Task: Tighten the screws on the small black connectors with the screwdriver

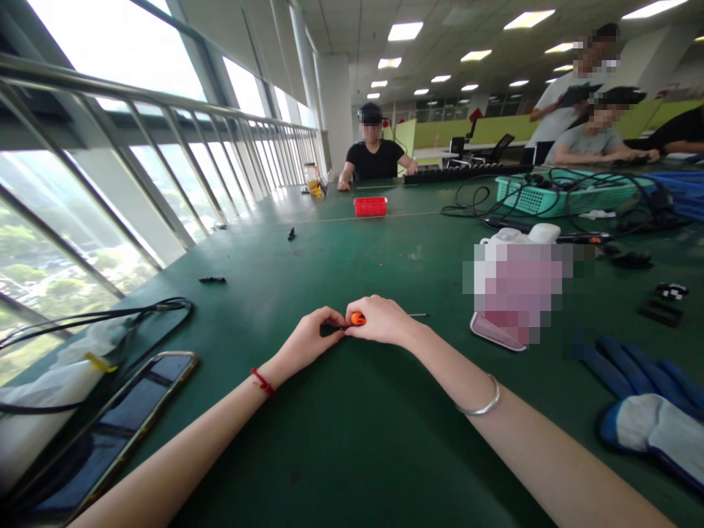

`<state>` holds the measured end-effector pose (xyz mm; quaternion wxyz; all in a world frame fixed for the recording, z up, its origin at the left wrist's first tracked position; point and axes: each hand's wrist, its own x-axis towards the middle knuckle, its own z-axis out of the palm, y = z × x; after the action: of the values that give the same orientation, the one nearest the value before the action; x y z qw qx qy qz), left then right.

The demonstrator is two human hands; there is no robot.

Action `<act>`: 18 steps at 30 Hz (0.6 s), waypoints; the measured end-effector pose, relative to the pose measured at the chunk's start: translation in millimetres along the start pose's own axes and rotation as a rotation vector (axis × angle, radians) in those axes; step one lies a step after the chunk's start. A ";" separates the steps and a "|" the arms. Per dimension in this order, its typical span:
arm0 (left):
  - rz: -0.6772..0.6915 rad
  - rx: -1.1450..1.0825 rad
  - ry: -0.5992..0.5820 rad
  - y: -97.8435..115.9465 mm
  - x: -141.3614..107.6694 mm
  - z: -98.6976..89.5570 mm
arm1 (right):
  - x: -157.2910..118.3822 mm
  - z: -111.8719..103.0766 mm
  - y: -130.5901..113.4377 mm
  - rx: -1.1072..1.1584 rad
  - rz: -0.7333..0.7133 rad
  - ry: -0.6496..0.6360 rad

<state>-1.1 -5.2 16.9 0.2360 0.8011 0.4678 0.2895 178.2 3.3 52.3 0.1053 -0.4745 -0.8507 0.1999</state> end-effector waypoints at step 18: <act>0.035 -0.006 0.046 -3.5 -4.7 1.0 | 1.1 9.1 -1.3 -0.135 -0.012 0.117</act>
<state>-4.4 -7.9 12.7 0.2224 0.8017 0.4581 0.3131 173.4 1.5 44.7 0.1240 -0.4861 -0.8576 0.1134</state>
